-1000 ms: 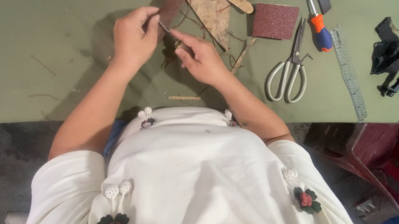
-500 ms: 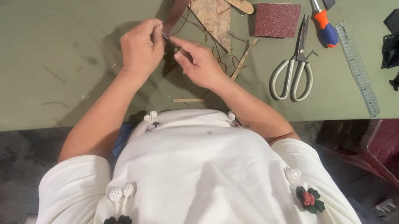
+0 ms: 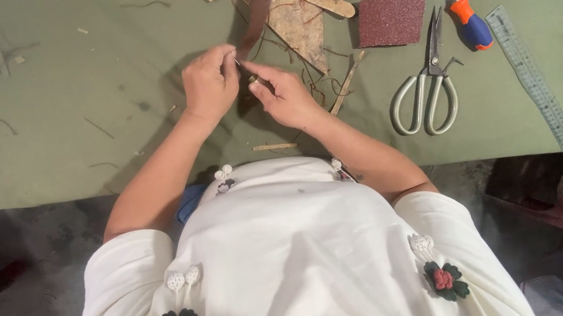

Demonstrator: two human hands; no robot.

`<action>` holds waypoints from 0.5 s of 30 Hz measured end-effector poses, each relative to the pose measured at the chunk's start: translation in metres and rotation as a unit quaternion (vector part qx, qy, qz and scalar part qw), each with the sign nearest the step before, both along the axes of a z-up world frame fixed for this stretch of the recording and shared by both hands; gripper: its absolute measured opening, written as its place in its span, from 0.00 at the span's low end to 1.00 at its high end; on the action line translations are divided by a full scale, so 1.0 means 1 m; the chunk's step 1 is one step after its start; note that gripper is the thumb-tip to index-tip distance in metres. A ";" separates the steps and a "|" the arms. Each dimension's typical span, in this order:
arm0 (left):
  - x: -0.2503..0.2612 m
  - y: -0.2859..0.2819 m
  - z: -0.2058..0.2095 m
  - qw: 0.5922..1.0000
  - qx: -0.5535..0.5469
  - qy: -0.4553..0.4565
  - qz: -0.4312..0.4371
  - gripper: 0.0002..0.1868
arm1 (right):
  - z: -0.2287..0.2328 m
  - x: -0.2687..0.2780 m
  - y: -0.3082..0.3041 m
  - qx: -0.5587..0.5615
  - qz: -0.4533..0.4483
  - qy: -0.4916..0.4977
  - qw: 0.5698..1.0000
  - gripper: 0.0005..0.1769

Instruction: Using a hand awl to punch a series of holes along the edge of a leather strap on a workbench.

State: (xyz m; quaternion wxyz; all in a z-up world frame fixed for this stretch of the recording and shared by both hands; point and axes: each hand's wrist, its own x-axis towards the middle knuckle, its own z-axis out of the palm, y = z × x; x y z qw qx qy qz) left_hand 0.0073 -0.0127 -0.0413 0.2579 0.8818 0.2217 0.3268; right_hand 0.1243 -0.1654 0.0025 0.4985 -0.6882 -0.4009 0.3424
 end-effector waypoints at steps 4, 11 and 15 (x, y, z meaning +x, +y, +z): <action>0.003 -0.005 0.005 1.000 -0.016 -0.014 -0.012 0.05 | -0.022 0.003 -0.001 0.011 -0.012 0.023 1.000 0.21; -0.004 -0.009 0.056 0.922 -0.379 -0.012 -0.085 0.39 | -0.019 0.013 -0.011 0.020 0.012 0.131 0.991 0.26; -0.006 0.004 0.083 0.901 -0.404 0.088 -0.128 0.31 | -0.023 0.012 -0.012 0.060 0.023 0.125 0.990 0.26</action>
